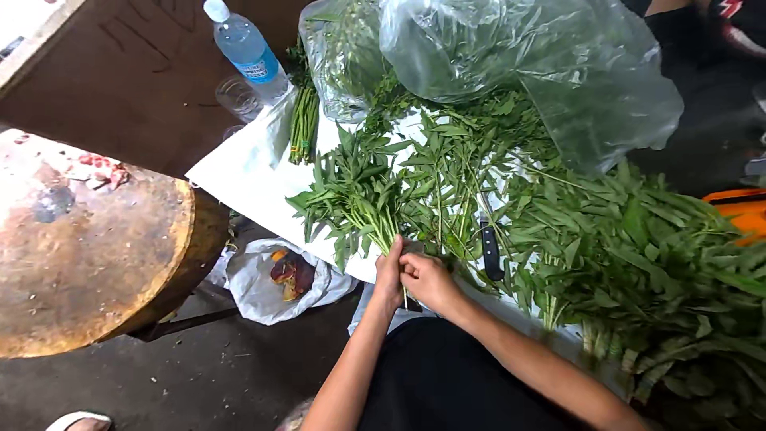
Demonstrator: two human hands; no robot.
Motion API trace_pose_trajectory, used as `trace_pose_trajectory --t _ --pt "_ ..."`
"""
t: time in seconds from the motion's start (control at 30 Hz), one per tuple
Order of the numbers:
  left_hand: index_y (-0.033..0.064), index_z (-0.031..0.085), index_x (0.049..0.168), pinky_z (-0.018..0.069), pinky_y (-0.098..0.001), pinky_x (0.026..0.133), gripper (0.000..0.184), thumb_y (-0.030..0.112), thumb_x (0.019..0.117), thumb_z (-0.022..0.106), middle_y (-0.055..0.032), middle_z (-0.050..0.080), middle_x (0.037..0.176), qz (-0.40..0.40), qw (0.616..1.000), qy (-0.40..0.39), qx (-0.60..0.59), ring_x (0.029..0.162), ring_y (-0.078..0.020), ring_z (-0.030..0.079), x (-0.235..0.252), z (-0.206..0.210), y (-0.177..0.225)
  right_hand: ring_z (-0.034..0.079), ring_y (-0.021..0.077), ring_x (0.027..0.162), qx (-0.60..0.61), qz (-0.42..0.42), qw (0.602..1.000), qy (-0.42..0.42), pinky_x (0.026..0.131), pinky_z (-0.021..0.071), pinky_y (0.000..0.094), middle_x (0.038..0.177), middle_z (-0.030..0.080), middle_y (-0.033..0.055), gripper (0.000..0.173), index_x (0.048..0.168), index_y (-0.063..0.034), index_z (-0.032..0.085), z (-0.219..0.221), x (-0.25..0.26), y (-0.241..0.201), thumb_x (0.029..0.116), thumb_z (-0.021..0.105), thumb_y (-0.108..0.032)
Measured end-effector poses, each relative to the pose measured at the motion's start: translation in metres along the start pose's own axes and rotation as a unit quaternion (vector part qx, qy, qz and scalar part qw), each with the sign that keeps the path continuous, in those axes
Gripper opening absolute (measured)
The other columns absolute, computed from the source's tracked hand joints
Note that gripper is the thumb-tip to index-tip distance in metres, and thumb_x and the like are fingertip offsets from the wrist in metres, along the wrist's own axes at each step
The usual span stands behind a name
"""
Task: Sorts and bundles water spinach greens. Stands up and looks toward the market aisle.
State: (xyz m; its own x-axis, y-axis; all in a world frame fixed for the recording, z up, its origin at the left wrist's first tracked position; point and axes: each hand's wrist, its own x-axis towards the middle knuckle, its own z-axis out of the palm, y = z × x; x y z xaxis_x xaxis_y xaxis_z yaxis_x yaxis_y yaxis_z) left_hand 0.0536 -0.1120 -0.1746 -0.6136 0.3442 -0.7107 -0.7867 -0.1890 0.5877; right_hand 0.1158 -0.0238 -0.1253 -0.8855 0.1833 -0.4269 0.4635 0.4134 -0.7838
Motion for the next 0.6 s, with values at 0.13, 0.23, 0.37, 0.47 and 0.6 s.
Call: trace_pose_trajectory --t 0.13,0.23,0.37,0.47,0.6 --pt "0.0016 0.06 0.097 0.0509 -0.0265 0.05 0.024 0.022 0.108 0.053 -0.0022 0.054 0.059 -0.001 1.0 0.011 0.019 0.049 -0.0109 0.054 0.001 -0.002 0.02 0.069 0.0146 0.077 0.108 0.044 0.993 -0.028 0.07 0.059 0.0321 0.101 0.072 0.0108 0.028 0.121 -0.0022 0.069 -0.018 0.006 0.006 0.1024 0.059 -0.02" --pt "0.0071 0.053 0.093 0.0454 -0.0237 0.044 0.016 0.013 0.1074 0.05 0.0022 0.044 0.05 0.022 0.998 -0.054 -0.029 0.04 -0.0086 0.045 -0.004 -0.012 0.034 0.071 0.0256 0.082 0.052 0.117 0.987 0.093 0.075 0.0602 0.0445 0.101 0.071 0.0161 0.035 0.13 -0.002 0.064 -0.041 0.034 0.034 0.1046 0.054 -0.024" --pt "0.0085 0.055 0.091 0.0469 -0.0244 0.044 0.017 0.012 0.1059 0.048 0.0028 0.045 0.048 0.078 0.991 -0.095 -0.049 0.039 -0.0084 0.046 -0.017 -0.018 0.053 0.069 0.0375 0.101 -0.062 0.192 0.971 0.127 0.092 0.055 0.0556 0.112 0.069 0.0239 0.041 0.132 0.0004 0.06 -0.06 0.071 0.069 0.1032 0.059 -0.028" --pt "0.0073 0.056 0.091 0.047 -0.0235 0.044 0.022 0.016 0.1077 0.044 0.0035 0.043 0.047 0.096 0.988 -0.107 -0.059 0.039 -0.0075 0.046 -0.021 -0.02 0.062 0.069 0.0359 0.099 -0.051 0.192 0.972 0.125 0.09 0.0537 0.0559 0.105 0.07 0.0217 0.029 0.114 0.0007 0.068 -0.067 0.078 0.071 0.0996 0.062 -0.024" --pt "0.0071 0.056 0.093 0.048 -0.0238 0.044 0.021 0.017 0.1072 0.044 0.0044 0.043 0.048 0.103 0.985 -0.115 -0.072 0.039 -0.007 0.046 -0.025 -0.033 0.063 0.066 0.0169 0.07 0.127 0.153 0.972 0.128 0.06 0.0557 0.0331 0.101 0.069 0.0115 0.03 0.123 -0.0037 0.064 -0.085 0.051 0.069 0.1004 0.067 -0.023"
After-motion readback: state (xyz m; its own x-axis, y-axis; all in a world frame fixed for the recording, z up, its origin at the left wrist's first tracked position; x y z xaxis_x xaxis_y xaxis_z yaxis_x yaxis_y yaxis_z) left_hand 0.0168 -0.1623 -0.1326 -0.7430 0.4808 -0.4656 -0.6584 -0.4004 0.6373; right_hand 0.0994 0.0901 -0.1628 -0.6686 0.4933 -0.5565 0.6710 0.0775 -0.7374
